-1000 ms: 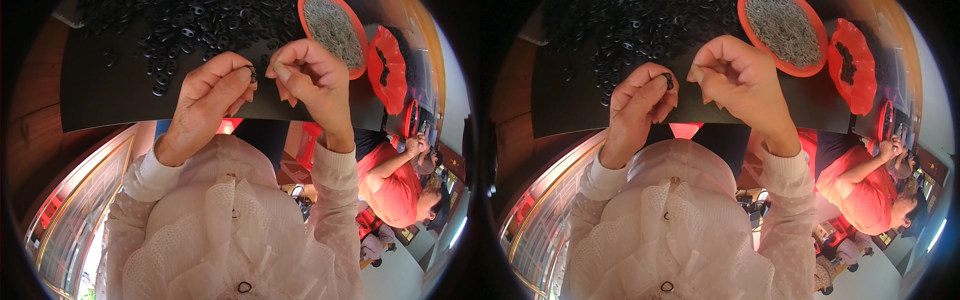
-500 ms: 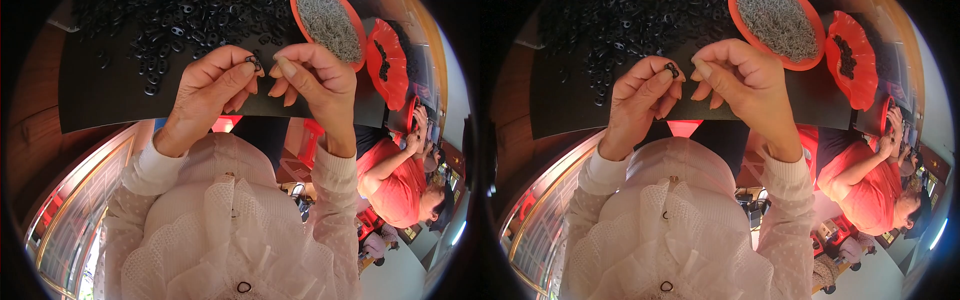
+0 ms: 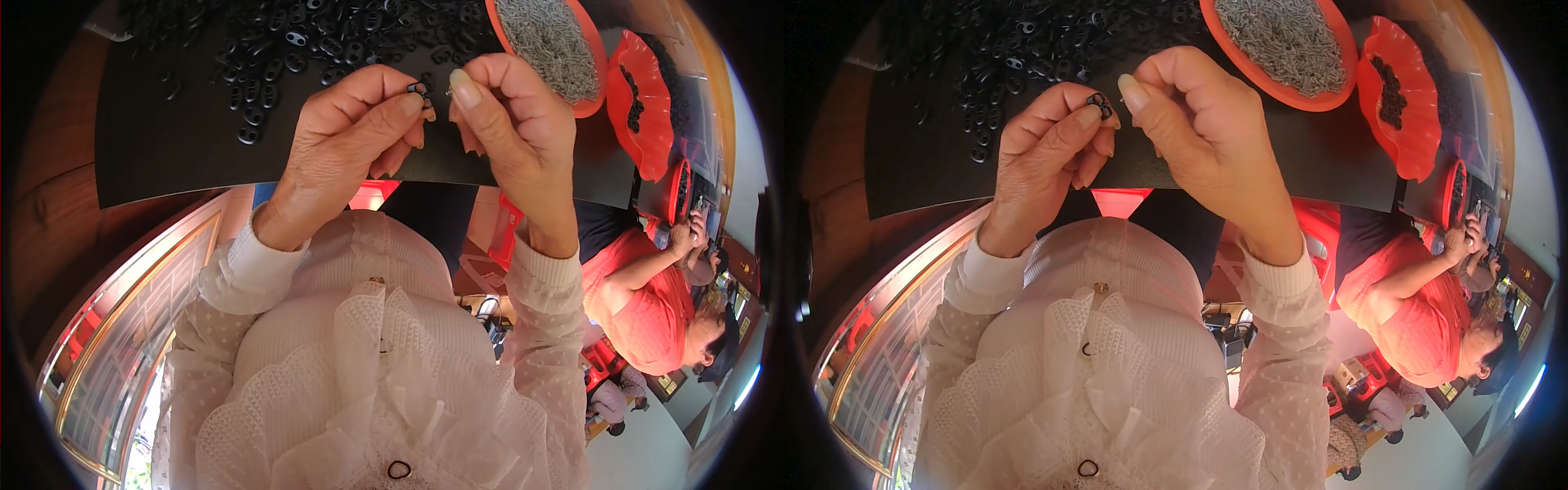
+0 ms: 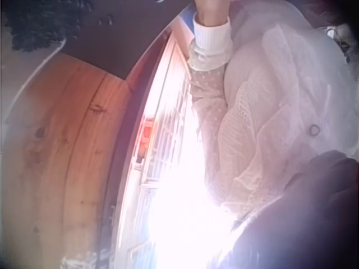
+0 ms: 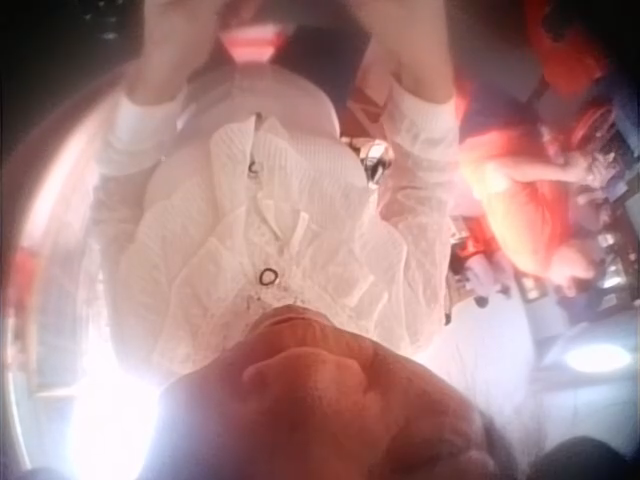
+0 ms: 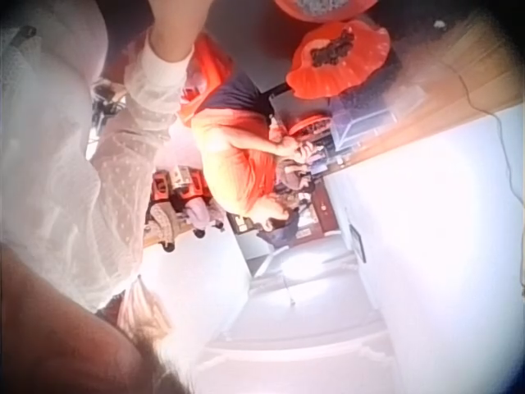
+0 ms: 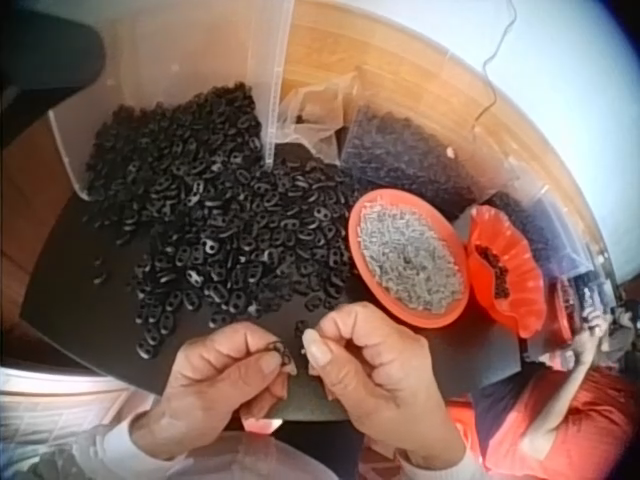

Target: The person assembles plastic cord locks by taking plastic components and springs from the table and trays and fitting them together by hand.

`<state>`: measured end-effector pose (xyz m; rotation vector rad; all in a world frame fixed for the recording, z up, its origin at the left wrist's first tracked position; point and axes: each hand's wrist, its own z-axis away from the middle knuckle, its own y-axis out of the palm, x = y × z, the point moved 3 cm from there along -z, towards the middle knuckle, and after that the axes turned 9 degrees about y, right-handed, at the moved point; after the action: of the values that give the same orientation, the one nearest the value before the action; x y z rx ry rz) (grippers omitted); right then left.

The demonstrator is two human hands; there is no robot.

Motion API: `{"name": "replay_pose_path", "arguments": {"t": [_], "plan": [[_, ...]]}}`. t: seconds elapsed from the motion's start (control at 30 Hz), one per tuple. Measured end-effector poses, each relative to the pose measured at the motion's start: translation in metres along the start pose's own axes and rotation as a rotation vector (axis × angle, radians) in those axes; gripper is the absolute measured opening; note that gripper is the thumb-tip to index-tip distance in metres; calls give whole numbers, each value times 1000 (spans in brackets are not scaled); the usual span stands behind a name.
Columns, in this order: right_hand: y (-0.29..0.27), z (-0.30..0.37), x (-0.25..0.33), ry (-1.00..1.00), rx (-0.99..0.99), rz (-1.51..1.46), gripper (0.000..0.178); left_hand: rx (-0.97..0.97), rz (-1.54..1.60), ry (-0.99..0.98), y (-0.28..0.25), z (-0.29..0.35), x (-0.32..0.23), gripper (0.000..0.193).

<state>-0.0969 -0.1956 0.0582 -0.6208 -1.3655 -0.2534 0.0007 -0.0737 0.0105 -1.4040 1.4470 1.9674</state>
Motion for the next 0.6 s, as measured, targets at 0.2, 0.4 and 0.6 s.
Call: {"name": "replay_pose_path", "arguments": {"t": [0.2,0.4,0.6], "plan": [[5,-2,0,0,25,44,12,23,23,13,-2,1,2,14],[9,-2,-1,-24,23,30,12,-8,19,-8,0,1,2,13],[14,-2,-1,-52,-11,47,13,-21,26,39,1,2,1,13]]}}
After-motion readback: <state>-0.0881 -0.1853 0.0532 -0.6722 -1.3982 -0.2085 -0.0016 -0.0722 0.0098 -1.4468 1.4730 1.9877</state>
